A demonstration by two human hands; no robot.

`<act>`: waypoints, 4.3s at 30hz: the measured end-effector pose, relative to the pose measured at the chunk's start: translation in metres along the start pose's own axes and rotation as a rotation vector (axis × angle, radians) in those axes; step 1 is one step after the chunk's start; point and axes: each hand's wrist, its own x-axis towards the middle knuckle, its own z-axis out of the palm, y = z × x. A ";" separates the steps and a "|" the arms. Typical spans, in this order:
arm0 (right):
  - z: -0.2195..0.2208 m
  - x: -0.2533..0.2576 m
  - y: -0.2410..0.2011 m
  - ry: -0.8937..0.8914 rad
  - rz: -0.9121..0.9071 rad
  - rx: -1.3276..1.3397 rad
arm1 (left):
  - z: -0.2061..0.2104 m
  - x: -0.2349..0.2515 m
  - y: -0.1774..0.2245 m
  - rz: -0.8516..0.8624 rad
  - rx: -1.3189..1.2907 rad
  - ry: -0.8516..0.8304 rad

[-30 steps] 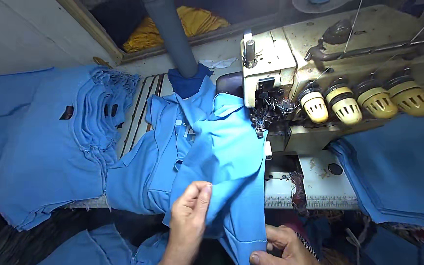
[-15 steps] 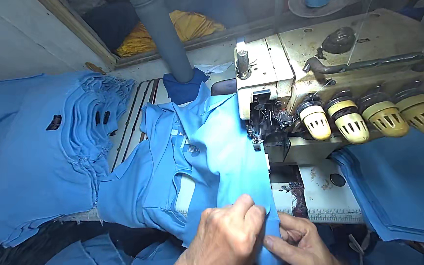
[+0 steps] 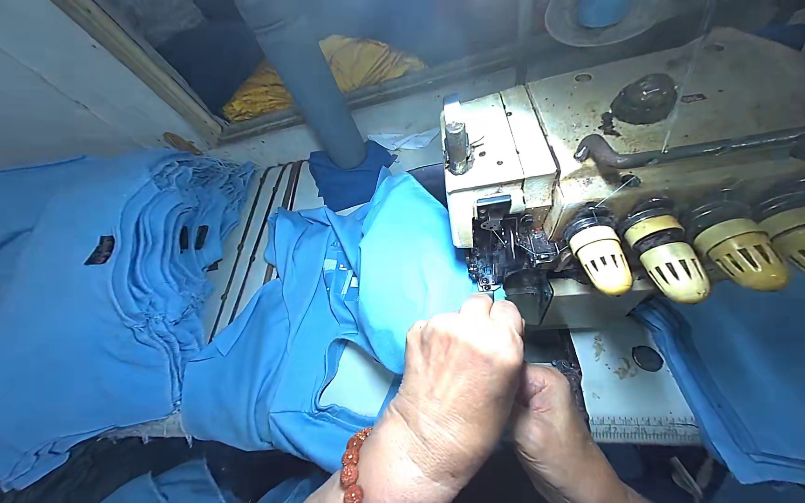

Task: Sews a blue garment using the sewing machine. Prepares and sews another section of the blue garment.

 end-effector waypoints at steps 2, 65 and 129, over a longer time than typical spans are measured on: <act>0.001 0.001 0.000 0.004 -0.019 -0.023 | 0.002 0.001 0.001 -0.018 0.013 0.000; -0.044 -0.034 0.027 -0.045 -0.068 -0.059 | -0.088 -0.070 -0.077 0.009 -0.390 -0.070; 0.008 -0.002 0.010 0.069 -0.106 0.104 | -0.002 -0.024 -0.024 0.107 -0.069 0.028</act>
